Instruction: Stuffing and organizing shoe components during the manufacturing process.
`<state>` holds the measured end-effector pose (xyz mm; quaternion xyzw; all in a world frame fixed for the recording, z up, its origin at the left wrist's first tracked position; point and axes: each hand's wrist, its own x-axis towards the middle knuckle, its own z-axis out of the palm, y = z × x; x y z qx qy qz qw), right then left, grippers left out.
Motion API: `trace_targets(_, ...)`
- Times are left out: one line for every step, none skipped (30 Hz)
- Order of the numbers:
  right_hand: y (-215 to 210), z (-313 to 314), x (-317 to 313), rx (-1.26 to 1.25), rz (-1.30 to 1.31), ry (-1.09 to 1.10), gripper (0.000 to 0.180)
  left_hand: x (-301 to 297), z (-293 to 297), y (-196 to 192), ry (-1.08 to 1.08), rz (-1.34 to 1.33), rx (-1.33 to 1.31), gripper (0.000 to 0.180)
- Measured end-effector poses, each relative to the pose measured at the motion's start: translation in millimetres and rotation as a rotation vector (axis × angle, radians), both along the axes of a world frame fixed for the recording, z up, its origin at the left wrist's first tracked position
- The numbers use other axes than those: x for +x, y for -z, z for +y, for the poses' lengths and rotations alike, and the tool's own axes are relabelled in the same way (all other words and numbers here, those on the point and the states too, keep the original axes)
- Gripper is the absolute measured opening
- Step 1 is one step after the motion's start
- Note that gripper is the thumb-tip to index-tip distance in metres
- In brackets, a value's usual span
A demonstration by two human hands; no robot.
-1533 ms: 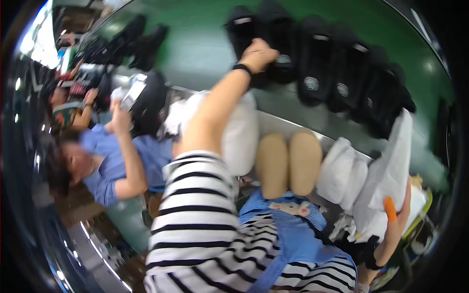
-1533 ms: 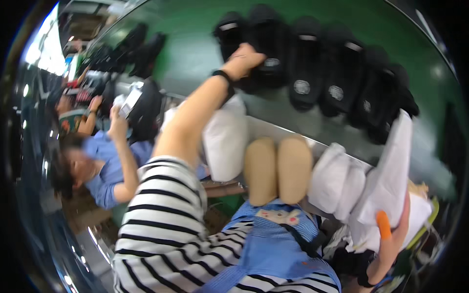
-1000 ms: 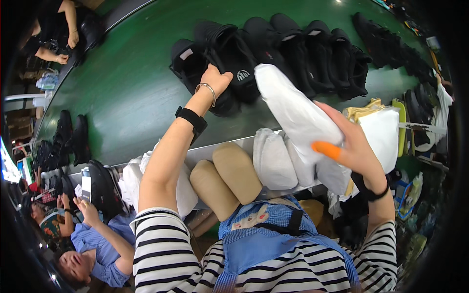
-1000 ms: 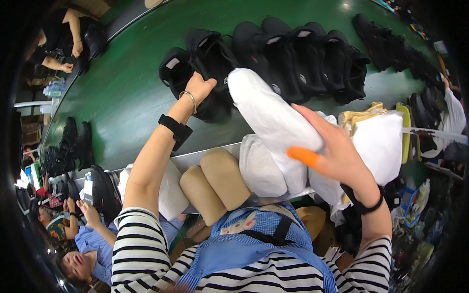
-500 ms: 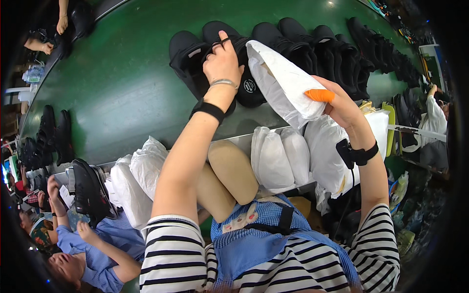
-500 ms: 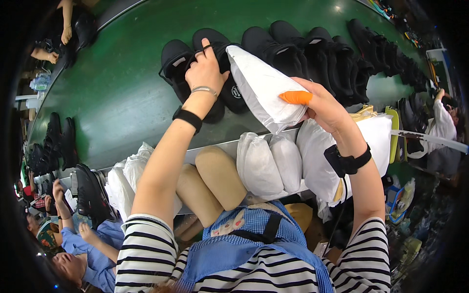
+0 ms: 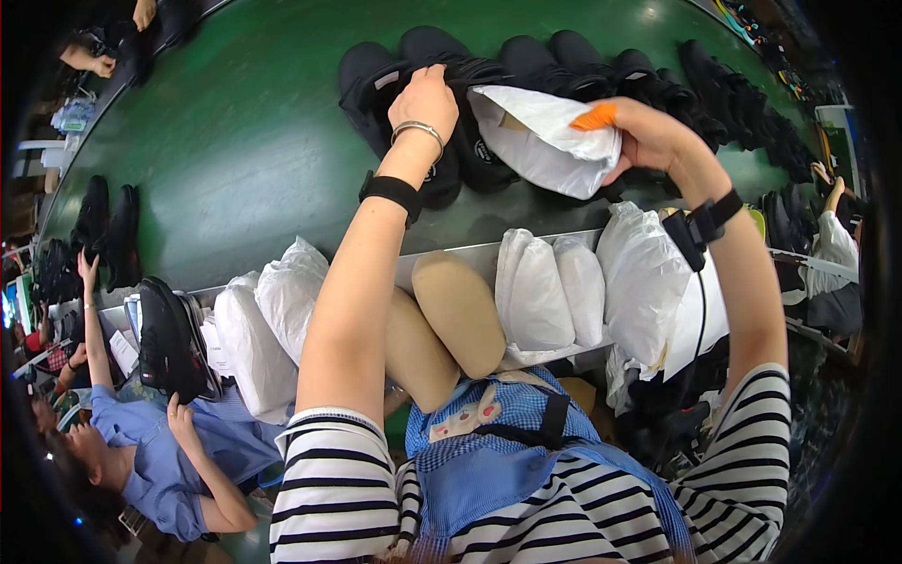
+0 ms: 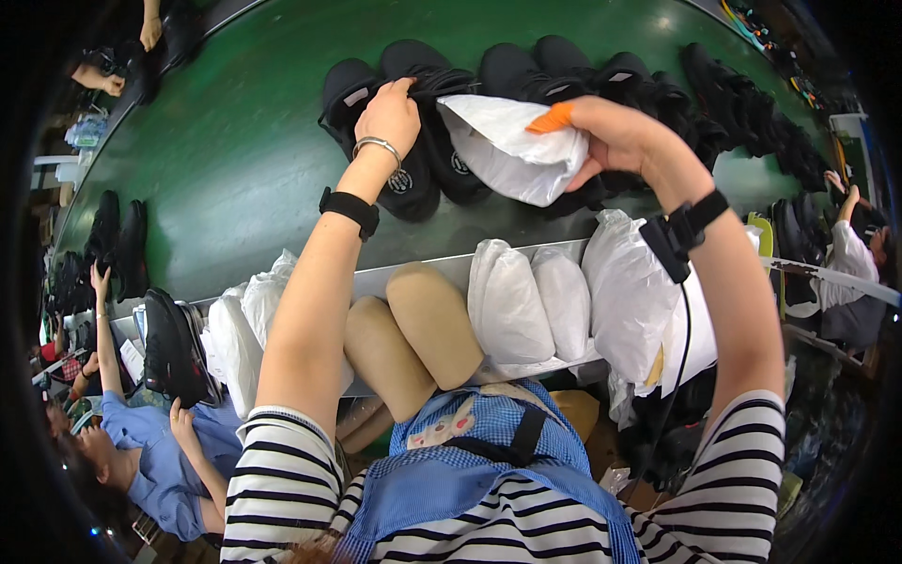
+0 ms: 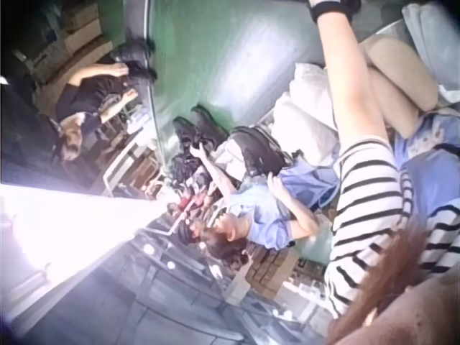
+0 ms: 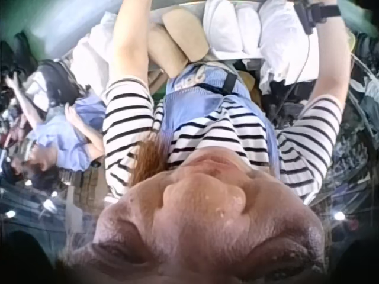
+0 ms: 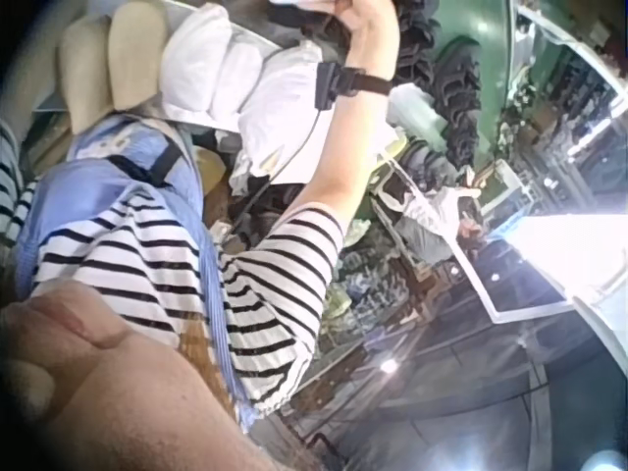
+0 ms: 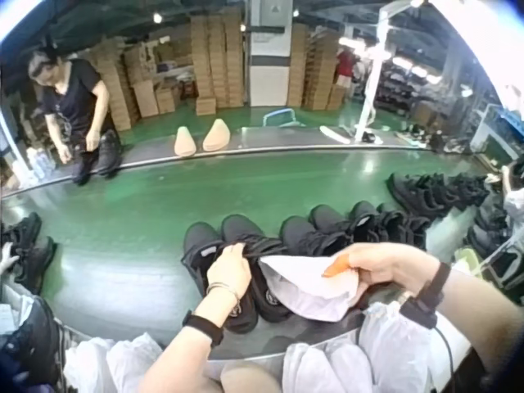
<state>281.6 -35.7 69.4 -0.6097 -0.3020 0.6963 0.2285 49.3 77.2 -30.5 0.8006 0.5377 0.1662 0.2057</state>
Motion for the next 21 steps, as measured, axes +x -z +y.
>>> trace_targets(-3,10,-8,0.053,-0.05,-0.047,0.035,-2,0,-3,-0.003,-0.012,-0.055,0.036)
trace_targets(0,18,0,0.113,-0.111,-0.153,0.037,-2,1,-6,-0.005,-0.023,-0.104,0.036)
trace_targets(-7,28,-13,0.052,-0.268,-0.22,0.039,1,1,-4,-0.018,0.009,-0.111,0.035)
trace_targets(-19,37,-30,-0.002,-0.421,-0.293,0.041,5,-2,-2,-0.038,0.044,-0.12,0.034)
trace_targets(-20,46,-43,0.03,-0.524,-0.333,0.042,7,-2,0,-0.044,0.041,-0.118,0.034)
trace_targets(-18,54,-55,0.062,-0.632,-0.368,0.044,5,-1,3,-0.046,0.033,-0.118,0.033)
trace_targets(-12,60,-63,0.089,-0.743,-0.451,0.044,4,-4,2,-0.044,-0.005,-0.117,0.033)
trace_targets(-9,66,-80,0.108,-0.841,-0.543,0.043,3,-6,3,-0.043,-0.045,-0.113,0.033)
trace_targets(13,67,-88,0.356,-1.05,-0.64,0.037,0,-6,4,-0.07,-0.072,-0.112,0.028)
trace_targets(41,63,-95,0.602,-1.259,-0.721,0.032,0,-5,4,-0.067,-0.069,-0.115,0.028)
trace_targets(58,59,-101,0.705,-1.344,-0.693,0.028,1,-3,2,-0.123,-0.227,-0.194,0.029)
trace_targets(72,55,-106,0.806,-1.435,-0.658,0.025,3,1,1,-0.173,-0.387,-0.272,0.03)
trace_targets(86,52,-113,0.897,-1.544,-0.571,0.028,-4,12,9,-0.143,-0.496,-0.26,0.031)
trace_targets(87,55,-128,0.854,-1.524,-0.541,0.034,-11,21,23,-0.116,-0.609,-0.251,0.031)
trace_targets(106,56,-125,0.905,-1.523,-0.51,0.036,-15,24,33,-0.06,-0.603,-0.273,0.034)
trace_targets(105,55,-131,0.901,-1.446,-0.466,0.038,-27,30,38,-0.027,-0.528,-0.277,0.035)
trace_targets(101,54,-128,0.846,-1.308,-0.466,0.045,-34,30,36,-0.036,-0.552,-0.383,0.034)
trace_targets(96,49,-115,0.857,-1.211,-0.391,0.048,-27,20,20,-0.145,-0.622,-0.559,0.033)
trace_targets(81,48,-112,0.837,-1.175,-0.428,0.054,-35,21,14,-0.159,-0.59,-0.572,0.032)
trace_targets(70,45,-109,0.813,-1.137,-0.468,0.061,-38,22,11,-0.144,-0.57,-0.609,0.032)
trace_targets(69,42,-104,0.792,-1.237,-0.505,0.057,-35,24,9,-0.111,-0.542,-0.593,0.034)
